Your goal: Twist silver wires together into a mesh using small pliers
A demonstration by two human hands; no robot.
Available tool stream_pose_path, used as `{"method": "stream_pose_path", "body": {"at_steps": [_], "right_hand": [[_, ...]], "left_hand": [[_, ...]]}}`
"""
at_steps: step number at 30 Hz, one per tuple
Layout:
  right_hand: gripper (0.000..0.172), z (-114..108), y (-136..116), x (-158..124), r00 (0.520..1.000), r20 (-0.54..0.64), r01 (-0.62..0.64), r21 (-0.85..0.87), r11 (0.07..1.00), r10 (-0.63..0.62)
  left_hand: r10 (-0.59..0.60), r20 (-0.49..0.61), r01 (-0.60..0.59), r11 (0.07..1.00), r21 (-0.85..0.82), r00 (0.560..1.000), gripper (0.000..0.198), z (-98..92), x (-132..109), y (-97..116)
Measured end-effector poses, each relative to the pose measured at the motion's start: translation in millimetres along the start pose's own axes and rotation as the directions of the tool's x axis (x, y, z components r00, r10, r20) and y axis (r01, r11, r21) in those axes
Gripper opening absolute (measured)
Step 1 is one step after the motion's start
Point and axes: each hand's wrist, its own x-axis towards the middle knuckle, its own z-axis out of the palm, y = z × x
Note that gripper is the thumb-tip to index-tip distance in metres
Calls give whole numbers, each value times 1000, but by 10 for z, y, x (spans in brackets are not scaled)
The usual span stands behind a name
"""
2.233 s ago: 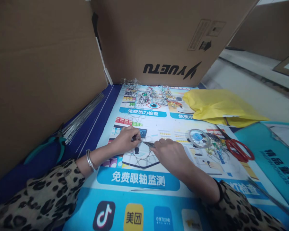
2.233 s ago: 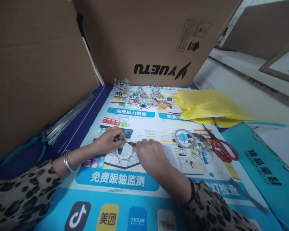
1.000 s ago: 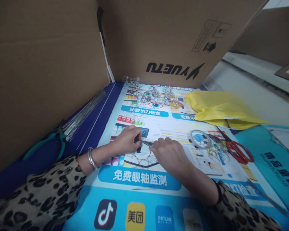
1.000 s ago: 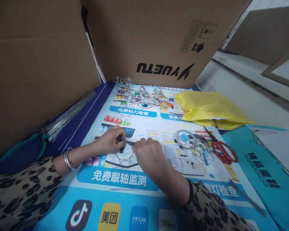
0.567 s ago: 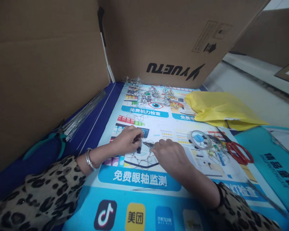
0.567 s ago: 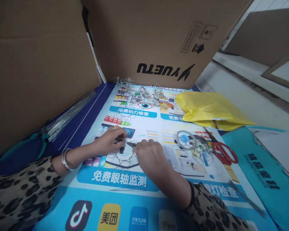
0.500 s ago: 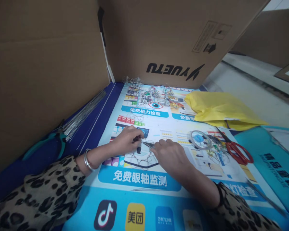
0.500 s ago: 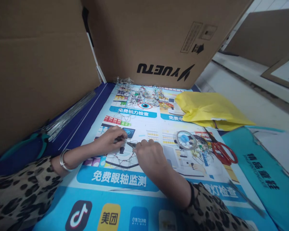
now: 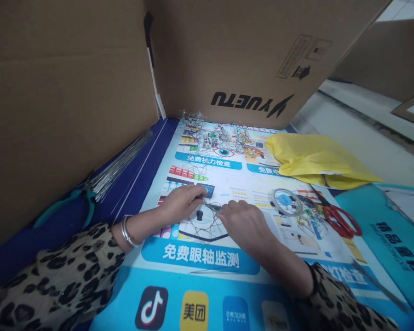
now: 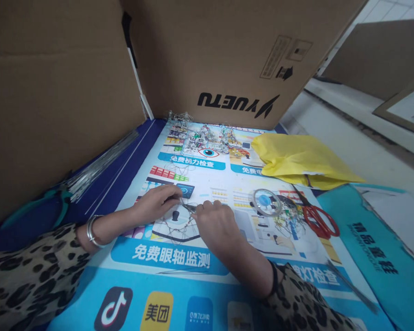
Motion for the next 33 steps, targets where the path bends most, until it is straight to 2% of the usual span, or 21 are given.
{"method": "stream_pose_path", "body": {"at_steps": [3, 16, 33], "right_hand": [[24, 8, 2, -3, 1000, 4, -4, 0, 1000, 4], [25, 9, -4, -19, 1000, -4, -15, -2, 1000, 15], [25, -6, 23, -34, 999, 17, -43, 4, 999, 43]], "left_hand": [[-38, -12, 38, 999, -1, 999, 10, -1, -12, 20], [56, -45, -55, 998, 27, 997, 16, 38, -46, 46], [1, -11, -1, 1000, -16, 1000, 17, 50, -41, 56]]}}
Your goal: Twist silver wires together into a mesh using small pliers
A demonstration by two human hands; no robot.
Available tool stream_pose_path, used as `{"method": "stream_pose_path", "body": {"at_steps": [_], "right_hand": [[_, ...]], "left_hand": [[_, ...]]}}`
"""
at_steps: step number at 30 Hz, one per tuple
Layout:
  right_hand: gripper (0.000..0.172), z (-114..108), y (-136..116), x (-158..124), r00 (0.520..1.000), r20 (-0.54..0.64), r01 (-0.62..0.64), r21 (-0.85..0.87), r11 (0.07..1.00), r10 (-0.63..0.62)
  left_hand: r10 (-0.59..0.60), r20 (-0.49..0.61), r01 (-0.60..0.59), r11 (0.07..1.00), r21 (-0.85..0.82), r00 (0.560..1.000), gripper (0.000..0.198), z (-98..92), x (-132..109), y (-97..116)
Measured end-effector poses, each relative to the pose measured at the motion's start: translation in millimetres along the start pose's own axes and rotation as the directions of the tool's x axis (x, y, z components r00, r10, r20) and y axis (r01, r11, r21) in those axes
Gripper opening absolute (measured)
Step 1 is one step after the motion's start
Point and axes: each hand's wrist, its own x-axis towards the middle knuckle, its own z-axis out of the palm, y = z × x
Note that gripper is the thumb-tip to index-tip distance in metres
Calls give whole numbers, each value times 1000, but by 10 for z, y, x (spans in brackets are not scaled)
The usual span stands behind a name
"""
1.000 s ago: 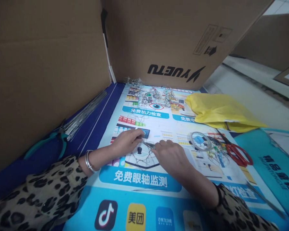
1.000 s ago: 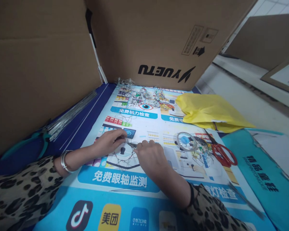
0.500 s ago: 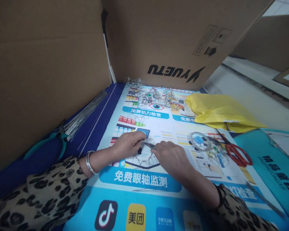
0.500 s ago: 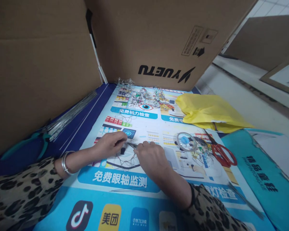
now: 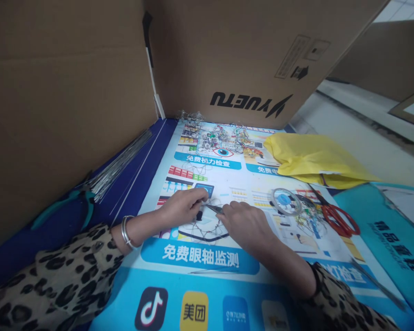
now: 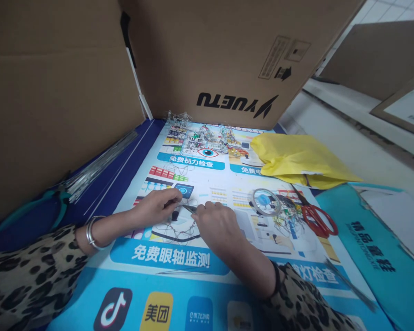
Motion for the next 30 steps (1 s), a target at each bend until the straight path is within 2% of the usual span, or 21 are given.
{"method": "stream_pose_path", "body": {"at_steps": [12, 17, 23, 30], "right_hand": [[27, -64, 52, 8, 999, 44, 5, -28, 1000, -3], [26, -63, 25, 16, 999, 51, 12, -29, 999, -11], [23, -46, 7, -10, 1000, 17, 21, -23, 1000, -20], [22, -33, 14, -48, 1000, -13, 16, -27, 1000, -17]], "left_hand": [[19, 29, -19, 1000, -19, 999, 18, -14, 8, -10], [-10, 36, 11, 1000, -21, 999, 17, -23, 9, 5], [-41, 46, 41, 999, -8, 998, 16, -34, 18, 12], [-11, 76, 12, 1000, -9, 997, 15, -50, 24, 30]]}}
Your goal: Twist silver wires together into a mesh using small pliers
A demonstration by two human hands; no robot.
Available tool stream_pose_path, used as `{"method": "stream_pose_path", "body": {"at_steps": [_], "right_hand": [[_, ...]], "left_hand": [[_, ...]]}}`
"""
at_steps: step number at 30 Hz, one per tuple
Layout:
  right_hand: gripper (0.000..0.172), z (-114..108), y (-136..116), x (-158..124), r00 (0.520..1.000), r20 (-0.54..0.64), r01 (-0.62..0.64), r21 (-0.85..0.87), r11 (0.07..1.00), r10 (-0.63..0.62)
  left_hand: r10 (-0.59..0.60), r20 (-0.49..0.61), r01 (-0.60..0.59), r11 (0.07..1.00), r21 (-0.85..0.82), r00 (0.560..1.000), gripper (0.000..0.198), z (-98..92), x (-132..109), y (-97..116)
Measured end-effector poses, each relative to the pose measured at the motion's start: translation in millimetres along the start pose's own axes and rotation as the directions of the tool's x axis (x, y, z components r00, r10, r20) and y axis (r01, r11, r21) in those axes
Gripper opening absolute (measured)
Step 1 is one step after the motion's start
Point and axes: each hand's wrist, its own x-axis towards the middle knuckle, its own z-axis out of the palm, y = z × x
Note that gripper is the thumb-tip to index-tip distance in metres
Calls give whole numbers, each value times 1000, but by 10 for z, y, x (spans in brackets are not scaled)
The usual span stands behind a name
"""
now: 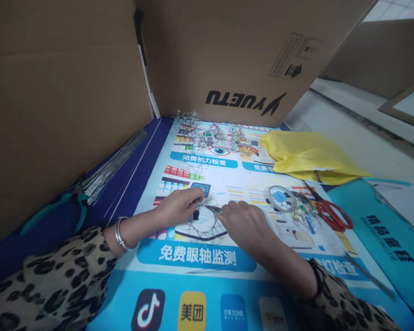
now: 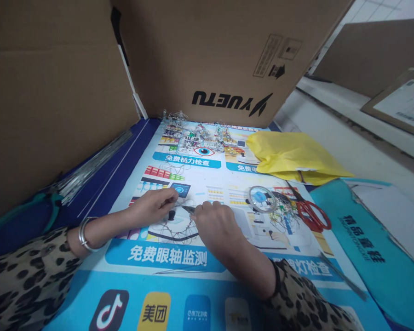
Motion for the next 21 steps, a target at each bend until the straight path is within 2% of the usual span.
{"method": "stream_pose_path", "body": {"at_steps": [14, 21], "right_hand": [[21, -36, -10, -14, 998, 59, -20, 10, 1000, 19], [22, -20, 14, 1, 999, 44, 2, 16, 1000, -2]], "left_hand": [[-17, 63, 11, 996, 84, 998, 14, -16, -2, 20], [-25, 43, 21, 994, 107, 999, 14, -10, -15, 7]]}}
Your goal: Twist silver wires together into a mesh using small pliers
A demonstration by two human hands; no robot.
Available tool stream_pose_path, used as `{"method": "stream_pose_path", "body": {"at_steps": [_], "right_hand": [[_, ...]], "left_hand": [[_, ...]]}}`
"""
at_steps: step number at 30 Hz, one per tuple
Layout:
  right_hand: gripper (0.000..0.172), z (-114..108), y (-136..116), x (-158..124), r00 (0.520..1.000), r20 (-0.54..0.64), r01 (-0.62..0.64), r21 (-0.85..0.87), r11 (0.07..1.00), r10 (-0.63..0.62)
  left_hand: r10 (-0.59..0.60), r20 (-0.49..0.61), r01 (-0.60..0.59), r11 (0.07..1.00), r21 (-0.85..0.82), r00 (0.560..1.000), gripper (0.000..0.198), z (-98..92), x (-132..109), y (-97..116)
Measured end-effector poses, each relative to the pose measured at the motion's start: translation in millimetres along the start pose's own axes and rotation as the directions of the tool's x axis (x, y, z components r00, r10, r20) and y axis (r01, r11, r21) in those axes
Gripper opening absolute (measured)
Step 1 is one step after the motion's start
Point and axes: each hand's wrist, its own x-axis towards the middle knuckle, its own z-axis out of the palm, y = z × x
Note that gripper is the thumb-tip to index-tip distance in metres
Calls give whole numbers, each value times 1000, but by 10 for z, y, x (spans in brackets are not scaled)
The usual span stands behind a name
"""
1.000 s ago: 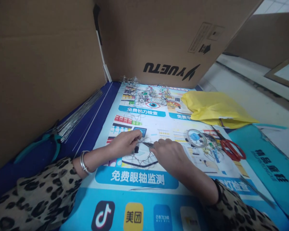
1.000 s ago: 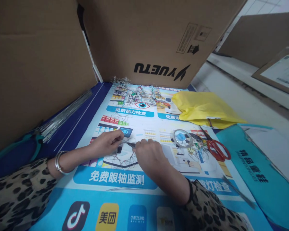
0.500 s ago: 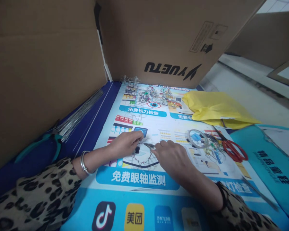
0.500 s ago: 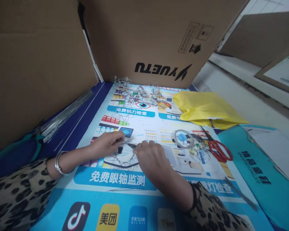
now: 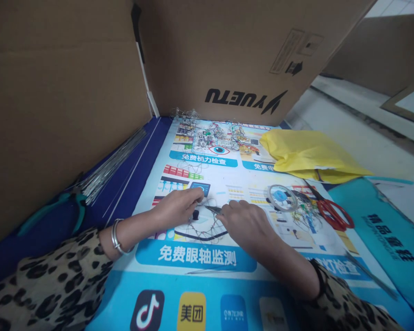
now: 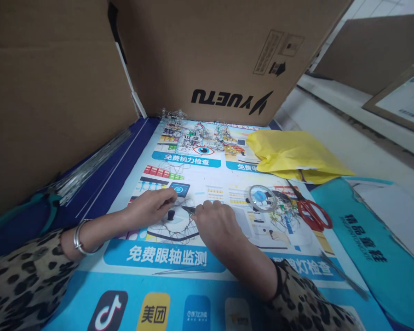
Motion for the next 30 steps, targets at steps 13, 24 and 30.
{"method": "stream_pose_path", "body": {"at_steps": [13, 24, 30], "right_hand": [[19, 20, -20, 69, 993, -79, 83, -22, 996, -85], [20, 28, 25, 36, 996, -41, 80, -2, 997, -80], [22, 54, 51, 28, 996, -45, 73, 13, 997, -73]], "left_hand": [[-2, 7, 2, 1000, -14, 1000, 16, -14, -1, 30], [-4, 43, 4, 1000, -9, 999, 16, -9, -6, 52], [-49, 33, 49, 999, -12, 998, 15, -3, 7, 27]]}}
